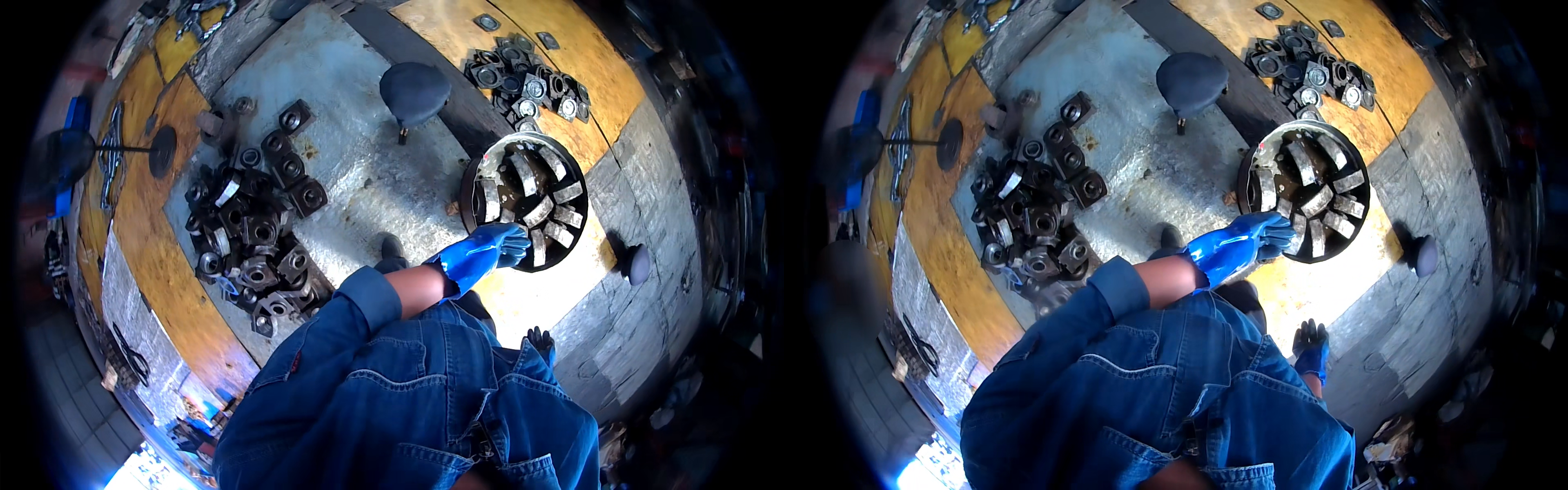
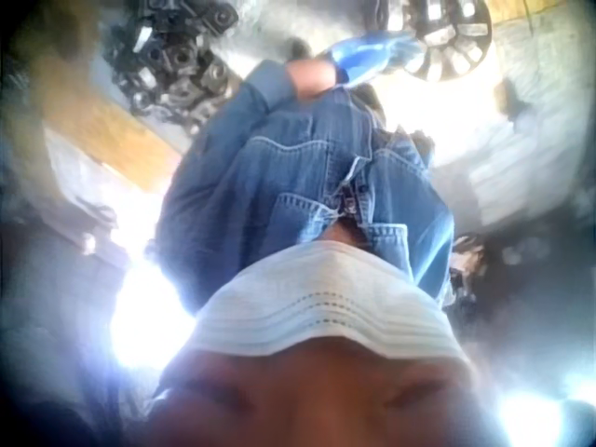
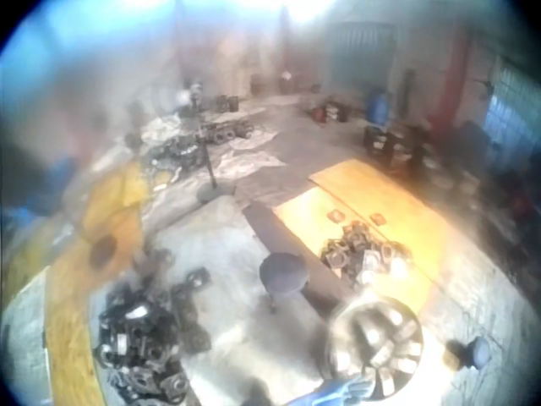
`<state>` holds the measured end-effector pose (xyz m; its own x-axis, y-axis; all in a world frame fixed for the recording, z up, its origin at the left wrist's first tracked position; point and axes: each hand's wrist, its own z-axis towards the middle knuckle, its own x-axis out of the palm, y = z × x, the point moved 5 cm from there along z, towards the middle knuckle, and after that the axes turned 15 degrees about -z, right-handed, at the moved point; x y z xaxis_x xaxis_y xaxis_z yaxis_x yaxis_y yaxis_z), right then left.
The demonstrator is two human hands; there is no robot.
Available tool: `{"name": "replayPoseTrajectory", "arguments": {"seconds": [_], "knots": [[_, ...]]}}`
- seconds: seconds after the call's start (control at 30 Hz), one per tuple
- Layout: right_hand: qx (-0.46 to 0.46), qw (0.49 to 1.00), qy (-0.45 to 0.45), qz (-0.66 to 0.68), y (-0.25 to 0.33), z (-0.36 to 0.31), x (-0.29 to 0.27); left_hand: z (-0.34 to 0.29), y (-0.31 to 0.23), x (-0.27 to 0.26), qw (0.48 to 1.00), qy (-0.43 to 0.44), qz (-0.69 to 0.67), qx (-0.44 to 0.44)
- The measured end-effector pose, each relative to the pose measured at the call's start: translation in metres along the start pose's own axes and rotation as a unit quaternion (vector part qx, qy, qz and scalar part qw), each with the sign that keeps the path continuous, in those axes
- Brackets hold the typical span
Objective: The person sits on the floor and uses a brush to scrub liquid and residue off curved metal components arranged inside a large metal ring, handling a blue glove and several individual metal parts.
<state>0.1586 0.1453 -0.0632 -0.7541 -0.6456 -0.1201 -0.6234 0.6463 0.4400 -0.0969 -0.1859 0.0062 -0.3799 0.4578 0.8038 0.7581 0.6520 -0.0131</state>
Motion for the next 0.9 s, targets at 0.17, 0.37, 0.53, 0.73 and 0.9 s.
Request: {"name": "replayPoseTrajectory", "arguments": {"seconds": [0.17,0.37,0.53,0.73,0.9], "knots": [[-0.012,0.999,-0.007,0.049,-0.009,-0.02,0.031,0.018,-0.02,0.005,0.999,0.012,0.014,-0.031],[-0.053,0.984,0.006,0.169,-0.033,0.041,-0.034,0.063,-0.034,0.049,0.985,0.029,0.092,-0.143],[-0.098,0.96,0.005,0.262,-0.013,0.03,0.073,0.112,-0.06,0.03,0.974,0.011,0.136,-0.181],[-0.093,0.965,-0.053,0.239,0.049,0.026,0.185,0.135,-0.102,0.094,0.94,-0.052,0.298,-0.16],[-0.139,0.936,0.087,0.31,0.129,-0.007,0.283,0.168,-0.115,0.125,0.887,0.015,0.441,-0.139]]}}
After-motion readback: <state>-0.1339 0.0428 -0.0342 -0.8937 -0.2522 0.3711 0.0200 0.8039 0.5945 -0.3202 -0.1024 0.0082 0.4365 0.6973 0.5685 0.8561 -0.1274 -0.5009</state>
